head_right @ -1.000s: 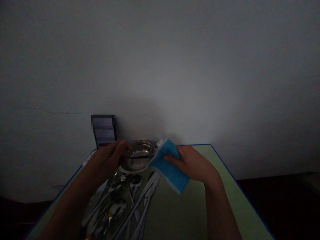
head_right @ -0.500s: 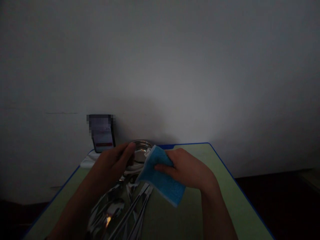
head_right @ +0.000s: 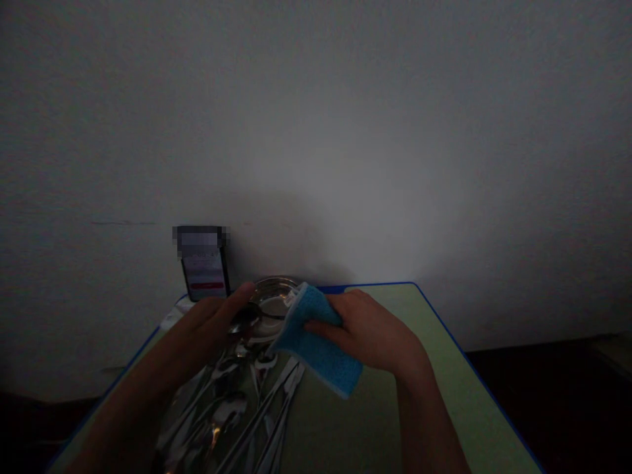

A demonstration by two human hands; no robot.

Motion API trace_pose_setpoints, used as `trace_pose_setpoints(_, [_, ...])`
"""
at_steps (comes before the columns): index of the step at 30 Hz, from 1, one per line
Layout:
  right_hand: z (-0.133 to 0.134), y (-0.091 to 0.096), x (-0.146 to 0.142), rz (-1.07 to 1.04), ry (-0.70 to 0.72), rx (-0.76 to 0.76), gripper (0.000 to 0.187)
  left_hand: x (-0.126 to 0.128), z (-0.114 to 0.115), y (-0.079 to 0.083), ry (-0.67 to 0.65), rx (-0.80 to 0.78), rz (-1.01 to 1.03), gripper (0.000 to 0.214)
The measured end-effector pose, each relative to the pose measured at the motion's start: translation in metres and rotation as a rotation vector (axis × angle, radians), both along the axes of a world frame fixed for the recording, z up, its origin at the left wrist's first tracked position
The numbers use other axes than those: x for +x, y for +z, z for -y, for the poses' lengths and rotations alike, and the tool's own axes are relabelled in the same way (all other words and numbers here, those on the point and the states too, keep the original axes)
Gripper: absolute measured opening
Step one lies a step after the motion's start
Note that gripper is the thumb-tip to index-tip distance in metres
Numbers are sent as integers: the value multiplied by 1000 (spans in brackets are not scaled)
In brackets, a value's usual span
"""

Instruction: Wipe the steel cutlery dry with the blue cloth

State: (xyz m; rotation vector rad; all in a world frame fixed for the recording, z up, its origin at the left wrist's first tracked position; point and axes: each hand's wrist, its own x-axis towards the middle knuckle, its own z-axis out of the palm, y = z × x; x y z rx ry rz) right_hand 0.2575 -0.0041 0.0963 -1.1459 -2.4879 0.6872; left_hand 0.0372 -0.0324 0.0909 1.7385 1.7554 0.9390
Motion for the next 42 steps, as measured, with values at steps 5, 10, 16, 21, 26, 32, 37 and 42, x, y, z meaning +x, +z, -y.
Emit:
trace_pose_setpoints(5, [-1,-2,-1,8,16,21,24,4,0,-1,-172,-57,-76,56])
trace_pose_setpoints(10, [0,-2,-10,-27,46,1,26,15,1,0,-259,-7,-118,48])
trace_pose_setpoints(16, [1,-1,-15,-56,82,-49,23,21,1,1,-272,11,-183,48])
trace_pose_setpoints(21, [-4,-3,1,11,27,-92,23,-2,0,-1,-143,-34,-74,55])
trace_pose_setpoints(26, [-7,-5,20,7,-55,-103,31,-17,-1,-4,-50,-55,-23,60])
trace_pose_setpoints(32, [-5,-4,13,17,-32,-122,29,-6,-2,-3,-77,-41,-46,62])
trace_pose_setpoints(37, [-6,-3,6,-60,-103,-144,41,-6,-4,-4,-73,-35,-56,61])
trace_pose_setpoints(42, [-10,-4,7,-98,-24,-3,29,-10,-7,-8,8,-60,-33,63])
